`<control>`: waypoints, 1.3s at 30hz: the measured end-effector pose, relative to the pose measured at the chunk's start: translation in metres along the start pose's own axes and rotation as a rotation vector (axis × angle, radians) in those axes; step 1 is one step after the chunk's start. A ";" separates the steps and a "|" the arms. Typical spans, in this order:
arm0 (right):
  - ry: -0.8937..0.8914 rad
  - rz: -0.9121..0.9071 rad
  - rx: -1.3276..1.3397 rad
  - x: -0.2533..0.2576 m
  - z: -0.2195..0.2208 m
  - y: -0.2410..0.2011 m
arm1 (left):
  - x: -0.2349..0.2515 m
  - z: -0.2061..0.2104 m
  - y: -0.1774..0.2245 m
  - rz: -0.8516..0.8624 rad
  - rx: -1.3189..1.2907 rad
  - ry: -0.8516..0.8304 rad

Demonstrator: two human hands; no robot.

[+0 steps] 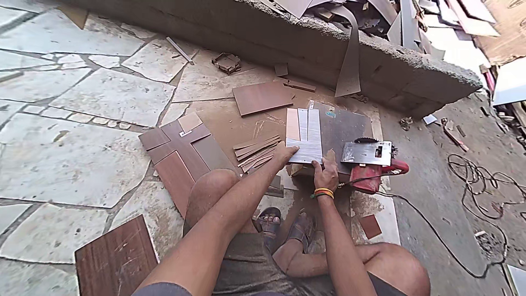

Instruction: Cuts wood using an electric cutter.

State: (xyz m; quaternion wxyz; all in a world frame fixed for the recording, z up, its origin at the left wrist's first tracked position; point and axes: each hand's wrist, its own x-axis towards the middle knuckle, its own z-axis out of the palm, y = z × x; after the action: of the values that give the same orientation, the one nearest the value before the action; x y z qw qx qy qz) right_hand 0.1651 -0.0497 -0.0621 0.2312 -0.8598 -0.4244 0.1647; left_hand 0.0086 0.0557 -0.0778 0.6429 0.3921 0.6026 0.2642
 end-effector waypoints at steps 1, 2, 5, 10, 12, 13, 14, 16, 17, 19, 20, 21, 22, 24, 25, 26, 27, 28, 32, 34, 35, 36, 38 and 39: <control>0.006 -0.021 0.012 0.002 0.001 0.002 | 0.002 0.002 -0.001 0.059 0.058 0.025; 0.010 -0.036 0.036 0.003 0.002 0.005 | 0.003 0.003 -0.002 0.103 0.107 0.045; 0.021 -0.039 0.109 0.005 0.003 0.007 | 0.005 0.004 0.002 0.175 0.192 0.052; 0.024 0.009 0.123 0.004 0.003 0.001 | 0.015 -0.001 0.008 0.075 0.061 -0.052; 0.040 -0.008 0.099 0.003 0.004 0.002 | 0.018 -0.003 0.009 0.039 0.026 -0.065; 0.045 -0.014 0.090 0.003 0.005 0.003 | 0.019 -0.004 0.009 0.037 0.026 -0.067; 0.044 -0.018 0.083 0.003 0.005 0.004 | 0.021 -0.005 0.008 0.046 0.047 -0.059; 0.040 -0.030 0.086 0.005 0.004 0.005 | 0.024 -0.005 0.006 0.081 0.151 -0.021; 0.037 -0.031 0.099 0.006 0.004 0.005 | 0.023 -0.005 0.007 0.098 0.219 0.005; 0.026 -0.025 0.143 0.008 0.004 0.007 | 0.015 -0.003 0.011 0.123 0.337 0.061; 0.021 -0.019 0.160 0.009 0.004 0.008 | 0.010 -0.002 0.013 0.123 0.373 0.087; 0.011 -0.014 0.169 0.009 0.003 0.010 | 0.006 0.000 0.014 0.114 0.399 0.111; 0.000 -0.012 0.172 0.010 0.001 0.010 | 0.002 0.002 0.016 0.105 0.409 0.129; -0.023 -0.021 0.161 0.014 -0.004 0.011 | -0.002 0.005 0.019 0.092 0.389 0.151; -0.034 -0.025 0.137 0.016 -0.007 0.011 | -0.004 0.007 0.019 0.090 0.372 0.156; -0.050 -0.026 0.114 0.018 -0.010 0.011 | -0.007 0.009 0.019 0.090 0.364 0.157; -0.057 -0.031 0.102 0.019 -0.012 0.012 | -0.008 0.010 0.019 0.089 0.370 0.154; -0.058 -0.039 0.100 0.020 -0.013 0.013 | -0.008 0.010 0.018 0.090 0.382 0.148; -0.041 -0.074 0.093 0.017 -0.008 0.016 | -0.006 0.008 0.016 0.090 0.399 0.128; -0.038 -0.076 0.089 0.014 -0.008 0.016 | -0.004 0.007 0.015 0.098 0.391 0.125; -0.032 -0.071 0.079 0.013 -0.011 0.015 | -0.003 0.007 0.014 0.106 0.385 0.128; 0.007 -0.072 0.070 0.012 -0.017 0.015 | -0.002 0.007 0.014 0.111 0.380 0.131; 0.222 -0.116 0.061 0.013 -0.036 0.019 | -0.002 0.007 0.014 0.119 0.379 0.132; 0.368 -0.135 0.065 0.016 -0.051 0.021 | -0.002 0.007 0.014 0.120 0.375 0.133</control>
State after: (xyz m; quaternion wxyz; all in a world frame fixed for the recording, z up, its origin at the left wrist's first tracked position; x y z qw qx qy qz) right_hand 0.2126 -0.0616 -0.0316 0.3431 -0.8371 -0.4261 0.0026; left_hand 0.0169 0.0609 -0.0652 0.5004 0.5219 0.6580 0.2105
